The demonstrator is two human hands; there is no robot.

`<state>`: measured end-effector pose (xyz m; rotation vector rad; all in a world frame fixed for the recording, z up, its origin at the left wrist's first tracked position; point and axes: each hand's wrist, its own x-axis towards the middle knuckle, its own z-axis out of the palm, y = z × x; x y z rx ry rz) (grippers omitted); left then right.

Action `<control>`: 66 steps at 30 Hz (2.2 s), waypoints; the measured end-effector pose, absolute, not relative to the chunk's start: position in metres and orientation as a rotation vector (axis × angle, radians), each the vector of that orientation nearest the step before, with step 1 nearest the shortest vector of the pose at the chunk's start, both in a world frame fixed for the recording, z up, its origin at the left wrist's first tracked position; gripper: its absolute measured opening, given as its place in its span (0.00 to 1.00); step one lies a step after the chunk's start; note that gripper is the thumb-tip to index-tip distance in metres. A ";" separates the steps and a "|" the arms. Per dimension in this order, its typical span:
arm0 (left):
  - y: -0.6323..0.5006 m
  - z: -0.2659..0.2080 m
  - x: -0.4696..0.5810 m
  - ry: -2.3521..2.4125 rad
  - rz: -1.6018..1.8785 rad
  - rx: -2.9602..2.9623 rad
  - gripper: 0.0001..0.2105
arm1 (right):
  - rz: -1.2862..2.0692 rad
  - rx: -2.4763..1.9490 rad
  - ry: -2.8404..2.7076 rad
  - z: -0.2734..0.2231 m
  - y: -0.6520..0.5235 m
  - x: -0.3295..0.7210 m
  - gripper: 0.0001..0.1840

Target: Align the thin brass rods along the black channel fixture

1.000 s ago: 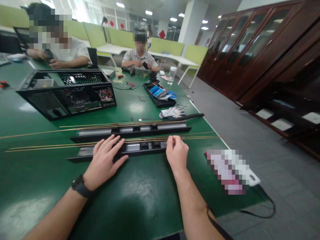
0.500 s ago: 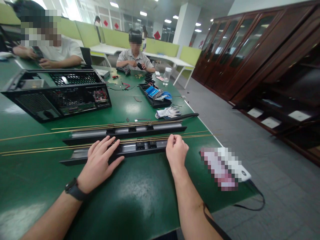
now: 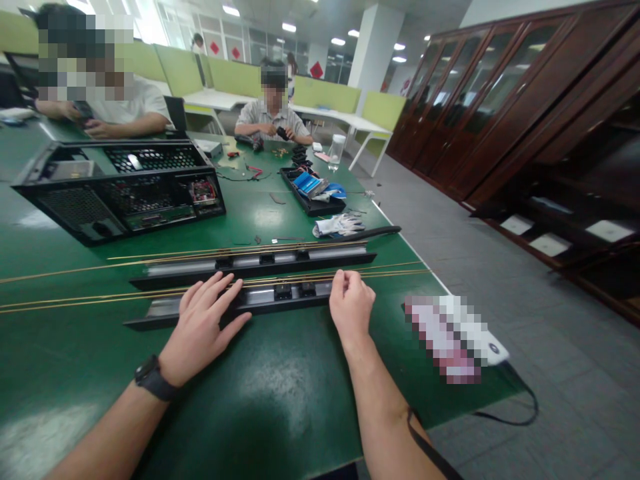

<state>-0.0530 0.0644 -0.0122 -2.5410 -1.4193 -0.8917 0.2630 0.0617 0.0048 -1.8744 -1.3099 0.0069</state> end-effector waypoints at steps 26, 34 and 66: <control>0.060 -0.004 -0.048 -1.493 -0.856 -2.555 0.27 | 0.092 -1.910 -1.266 0.011 0.059 0.263 0.27; 0.059 -0.003 -0.047 -1.521 -0.868 -2.555 0.28 | 0.137 -1.839 -1.375 0.008 0.058 0.255 0.25; 0.061 -0.006 -0.048 -1.484 -0.890 -2.535 0.27 | 0.210 -1.814 -1.399 0.011 0.056 0.252 0.27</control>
